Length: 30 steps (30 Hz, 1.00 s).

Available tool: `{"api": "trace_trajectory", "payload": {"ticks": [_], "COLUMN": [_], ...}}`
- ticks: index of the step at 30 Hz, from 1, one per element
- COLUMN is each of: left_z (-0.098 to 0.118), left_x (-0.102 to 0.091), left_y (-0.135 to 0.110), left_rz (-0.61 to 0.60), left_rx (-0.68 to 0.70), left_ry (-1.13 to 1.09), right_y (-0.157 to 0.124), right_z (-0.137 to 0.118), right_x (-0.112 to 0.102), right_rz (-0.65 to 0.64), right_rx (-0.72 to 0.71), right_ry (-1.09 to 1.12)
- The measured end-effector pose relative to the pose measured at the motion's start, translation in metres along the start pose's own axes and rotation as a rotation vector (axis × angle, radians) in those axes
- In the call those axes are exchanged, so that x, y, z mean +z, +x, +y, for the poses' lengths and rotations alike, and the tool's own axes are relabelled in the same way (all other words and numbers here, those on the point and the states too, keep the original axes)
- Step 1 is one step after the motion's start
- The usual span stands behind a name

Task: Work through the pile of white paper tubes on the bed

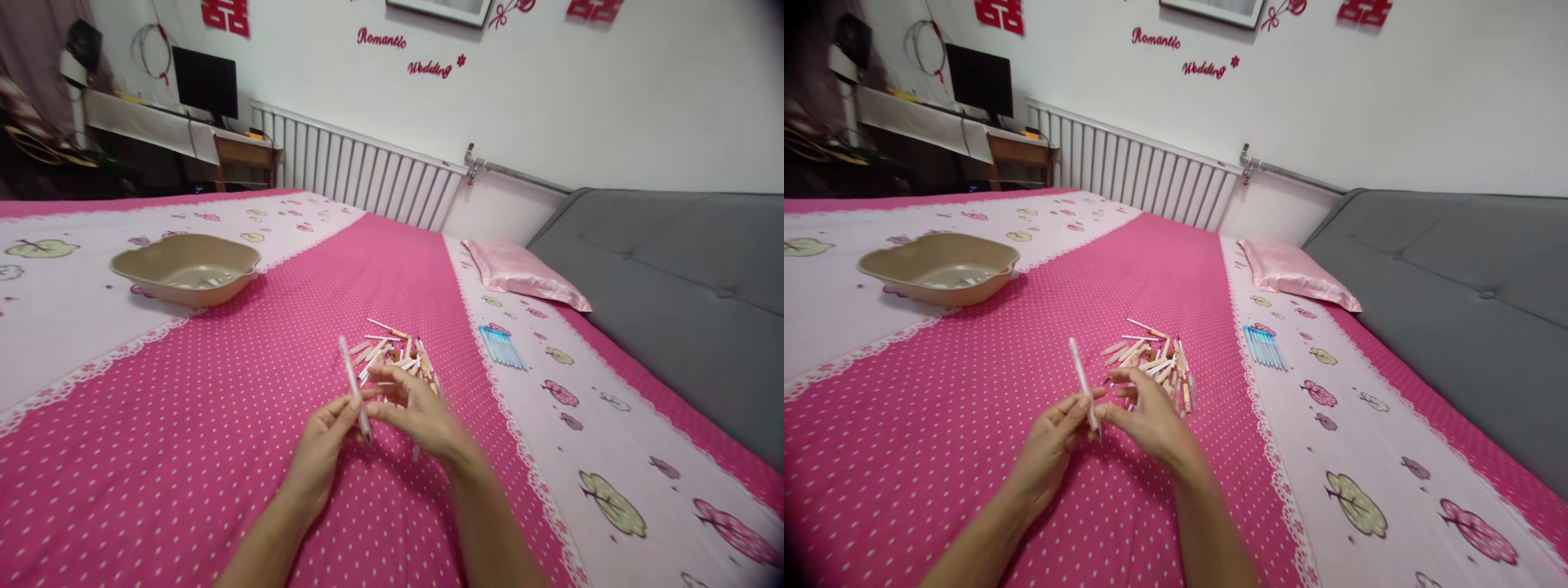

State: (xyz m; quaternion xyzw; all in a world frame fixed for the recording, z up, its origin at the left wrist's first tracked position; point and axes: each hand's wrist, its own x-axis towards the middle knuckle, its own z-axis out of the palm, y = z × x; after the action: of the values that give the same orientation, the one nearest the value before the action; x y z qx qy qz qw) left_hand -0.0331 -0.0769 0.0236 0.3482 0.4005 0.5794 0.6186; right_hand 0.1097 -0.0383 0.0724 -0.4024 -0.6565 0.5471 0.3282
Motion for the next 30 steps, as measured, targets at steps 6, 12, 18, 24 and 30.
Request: {"api": "trace_trajectory", "payload": {"ticks": [6,12,18,24,30], "left_z": [0.003,0.002,0.001,0.000,0.005], "left_x": [-0.003,-0.004,-0.005,-0.006,-0.003], "left_y": [0.005,0.007,0.006,0.006,0.006], "left_rz": [0.220,0.218,0.222,0.276,0.246], "left_rx": [0.013,0.034,0.077,0.117,0.124], "left_ry": [-0.100,-0.070,0.011,0.065,0.163], "right_y": [-0.002,0.002,0.004,0.004,-0.001], "right_z": [0.002,0.001,0.004,0.006,0.001], "right_x": [0.008,0.015,0.017,0.024,0.026], "right_rz": [0.013,-0.069,-0.066,0.061,0.168], "right_rx": [0.035,0.023,0.039,0.040,0.013], "right_ry": [-0.161,-0.053,-0.020,-0.136,-0.232]}}
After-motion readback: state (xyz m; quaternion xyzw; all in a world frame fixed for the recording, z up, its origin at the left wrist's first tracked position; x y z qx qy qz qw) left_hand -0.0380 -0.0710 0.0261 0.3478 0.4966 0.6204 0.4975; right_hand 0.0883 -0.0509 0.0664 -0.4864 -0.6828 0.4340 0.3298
